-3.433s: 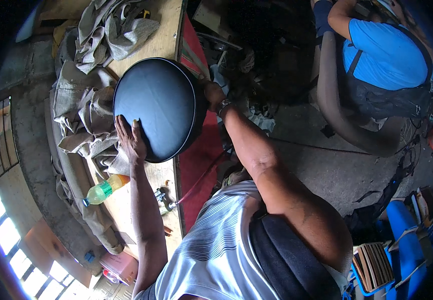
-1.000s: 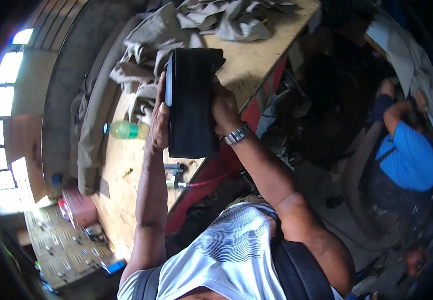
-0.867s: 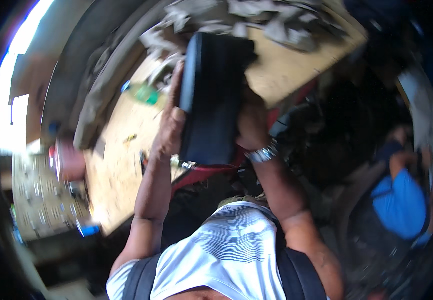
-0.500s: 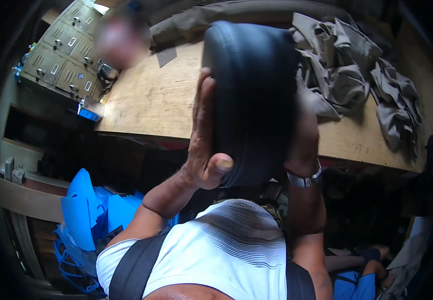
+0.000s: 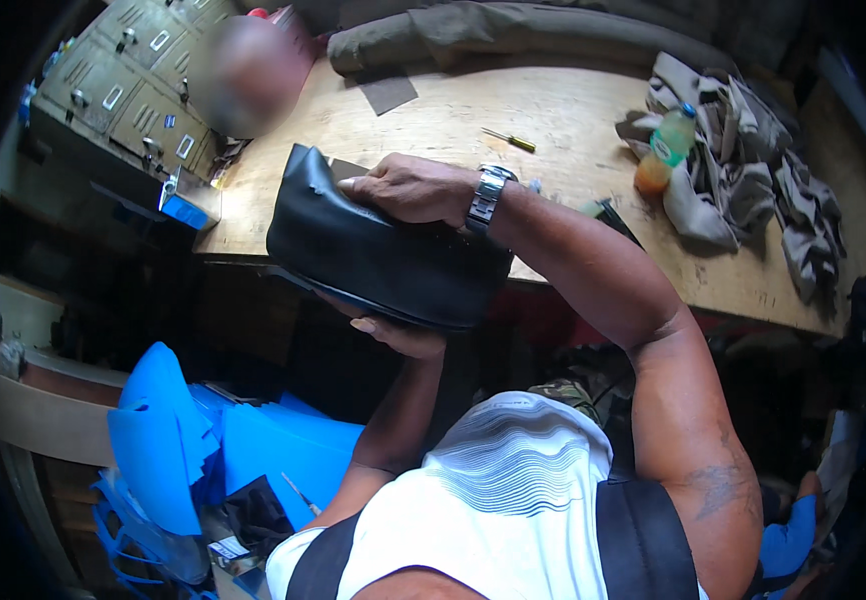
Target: Upholster a circular chair seat by pulling black fabric over the base and securing it with a staple gun.
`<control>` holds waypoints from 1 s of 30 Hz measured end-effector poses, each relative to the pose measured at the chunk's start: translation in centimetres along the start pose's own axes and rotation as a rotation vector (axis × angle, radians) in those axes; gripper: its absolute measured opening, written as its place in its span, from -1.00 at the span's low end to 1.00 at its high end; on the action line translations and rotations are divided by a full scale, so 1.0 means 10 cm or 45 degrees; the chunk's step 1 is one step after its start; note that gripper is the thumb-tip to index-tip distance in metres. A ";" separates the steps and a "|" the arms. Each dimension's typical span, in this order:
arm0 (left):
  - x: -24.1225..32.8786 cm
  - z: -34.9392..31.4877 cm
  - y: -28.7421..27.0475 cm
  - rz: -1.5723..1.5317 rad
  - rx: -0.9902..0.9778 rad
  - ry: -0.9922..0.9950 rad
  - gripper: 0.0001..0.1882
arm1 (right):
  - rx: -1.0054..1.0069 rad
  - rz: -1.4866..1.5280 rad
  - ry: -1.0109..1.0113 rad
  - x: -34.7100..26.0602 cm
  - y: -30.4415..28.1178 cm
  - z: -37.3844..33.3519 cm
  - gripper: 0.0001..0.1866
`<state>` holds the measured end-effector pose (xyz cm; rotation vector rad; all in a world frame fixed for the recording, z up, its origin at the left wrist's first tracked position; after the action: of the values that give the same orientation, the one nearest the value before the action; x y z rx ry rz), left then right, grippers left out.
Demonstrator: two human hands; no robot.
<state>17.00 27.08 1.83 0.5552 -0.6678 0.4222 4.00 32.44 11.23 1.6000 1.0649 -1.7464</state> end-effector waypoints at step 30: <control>-0.96 0.63 -0.19 1.561 -0.907 -0.023 0.09 | -0.533 -1.026 -0.185 1.78 -0.05 1.10 -0.57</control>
<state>8.29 19.98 -1.22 -0.6063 -1.0660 1.2427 -5.19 25.71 -6.37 0.8064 2.0166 -1.8725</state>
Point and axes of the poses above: each hand's wrist, its own z-axis towards the middle knuckle, its own y-axis out of the palm, x = y × z, the point moved 9 cm from there along z, towards the middle knuckle, and after that the axes turned 5 degrees about -x, right-handed, at the moved point
